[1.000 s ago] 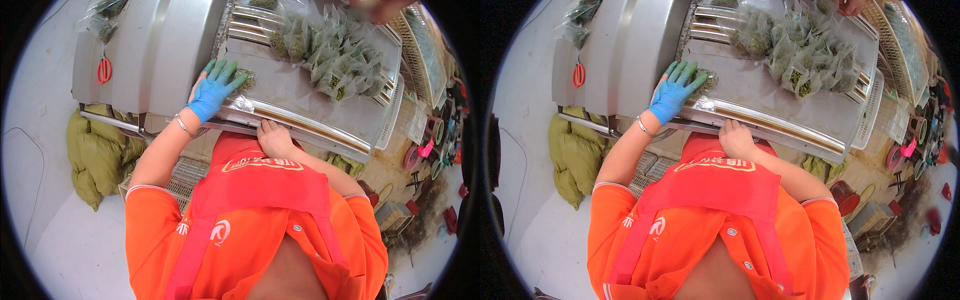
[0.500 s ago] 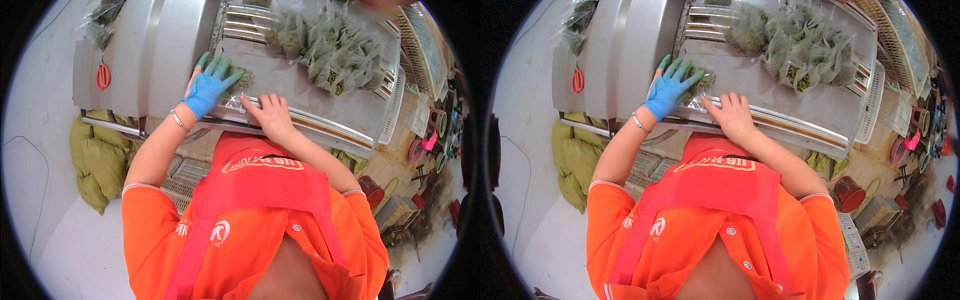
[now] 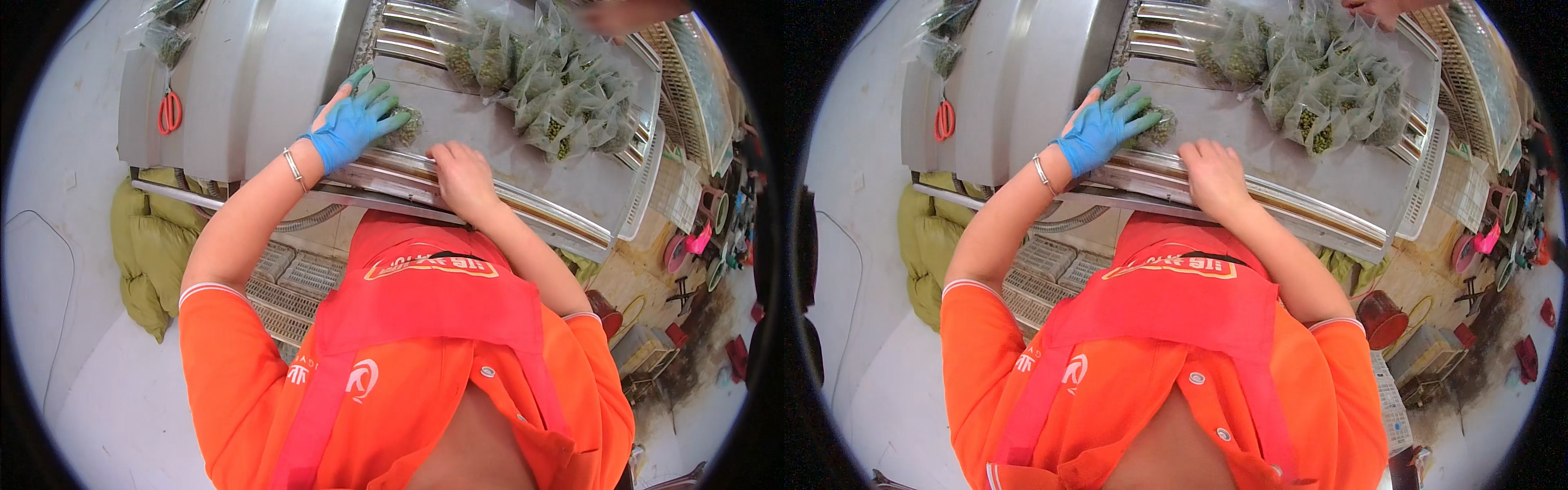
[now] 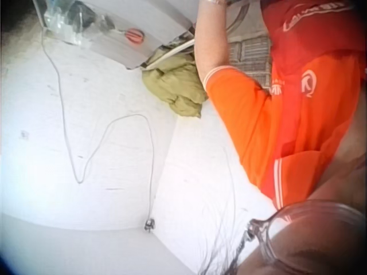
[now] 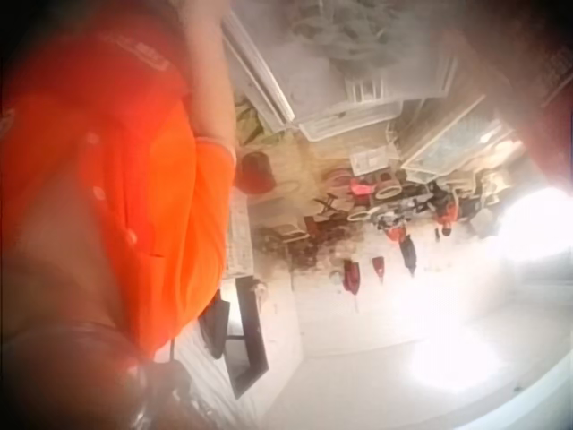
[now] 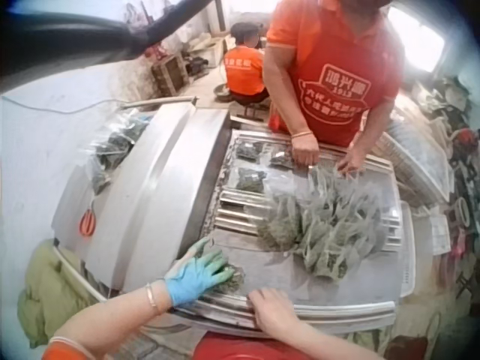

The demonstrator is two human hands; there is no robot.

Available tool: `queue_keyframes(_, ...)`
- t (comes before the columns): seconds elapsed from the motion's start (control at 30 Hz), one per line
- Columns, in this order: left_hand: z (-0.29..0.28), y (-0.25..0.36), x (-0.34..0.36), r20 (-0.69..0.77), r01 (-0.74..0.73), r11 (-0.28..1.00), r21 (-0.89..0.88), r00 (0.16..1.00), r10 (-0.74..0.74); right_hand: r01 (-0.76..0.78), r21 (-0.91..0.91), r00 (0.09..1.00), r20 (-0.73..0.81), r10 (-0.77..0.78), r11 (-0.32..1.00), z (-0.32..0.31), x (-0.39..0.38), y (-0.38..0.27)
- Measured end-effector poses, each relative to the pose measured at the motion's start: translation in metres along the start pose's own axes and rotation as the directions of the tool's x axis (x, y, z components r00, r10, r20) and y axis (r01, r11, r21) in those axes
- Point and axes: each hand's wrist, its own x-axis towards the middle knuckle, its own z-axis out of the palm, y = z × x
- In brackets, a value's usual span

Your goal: The person places small portions of dried green herbs into clear plastic bags on a metal tray, then seals each bag using a vacuum sealing machine. The sealed bags are arranged in rows on the tray and later transferred into a white plastic basket.

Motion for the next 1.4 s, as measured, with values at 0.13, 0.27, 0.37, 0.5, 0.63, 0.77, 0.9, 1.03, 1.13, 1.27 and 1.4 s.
queue_keyframes(0.13,0.0,0.002,0.002,0.028,-0.003,0.999,-0.038,1.0,0.004,0.123,0.022,0.989,-0.083,-0.121,0.992,0.009,-0.002,-0.018)
queue_keyframes(0.27,-0.014,0.013,0.004,0.011,0.041,0.998,-0.039,0.999,-0.041,0.11,0.002,0.986,-0.123,-0.109,0.994,0.025,-0.011,-0.017)
queue_keyframes(0.37,-0.017,0.033,-0.015,-0.018,0.049,0.996,-0.078,0.999,-0.05,0.107,0.219,0.971,-0.232,-0.055,0.97,-0.008,-0.038,-0.004)
queue_keyframes(0.5,0.008,0.078,-0.051,0.245,0.122,0.968,-0.218,0.967,-0.067,-0.295,0.337,0.755,-0.492,0.434,0.894,-0.07,-0.081,0.025)
queue_keyframes(0.63,0.001,0.105,-0.041,0.18,0.127,0.908,-0.399,0.982,-0.058,-0.444,0.292,0.617,-0.586,0.525,0.847,-0.089,-0.079,0.069)
queue_keyframes(0.77,-0.047,0.111,-0.001,0.185,0.251,0.699,-0.67,0.968,-0.17,-0.282,0.355,0.609,-0.652,0.452,0.891,-0.083,-0.092,0.095)
queue_keyframes(0.9,-0.046,0.109,0.009,0.427,0.469,0.057,-0.881,0.842,-0.33,-0.173,0.737,0.564,-0.47,0.679,0.654,-0.107,-0.129,0.045)
queue_keyframes(1.03,-0.055,0.108,0.038,0.662,0.461,-0.588,-0.665,0.729,-0.177,0.021,0.27,0.816,-0.561,0.14,0.963,-0.114,-0.11,0.011)
queue_keyframes(1.13,-0.047,0.111,0.054,0.722,0.447,-0.725,-0.524,0.685,-0.099,0.131,-0.006,0.902,-0.413,-0.122,0.991,-0.09,-0.082,0.021)
queue_keyframes(1.27,0.001,0.118,0.05,0.694,0.53,-0.548,-0.647,0.707,-0.137,-0.035,0.196,0.917,-0.383,0.109,0.98,-0.046,-0.089,0.027)
queue_keyframes(1.4,0.005,0.122,0.051,0.683,0.554,-0.51,-0.658,0.724,-0.094,-0.495,0.821,0.7,0.184,0.69,0.284,-0.036,-0.091,0.028)
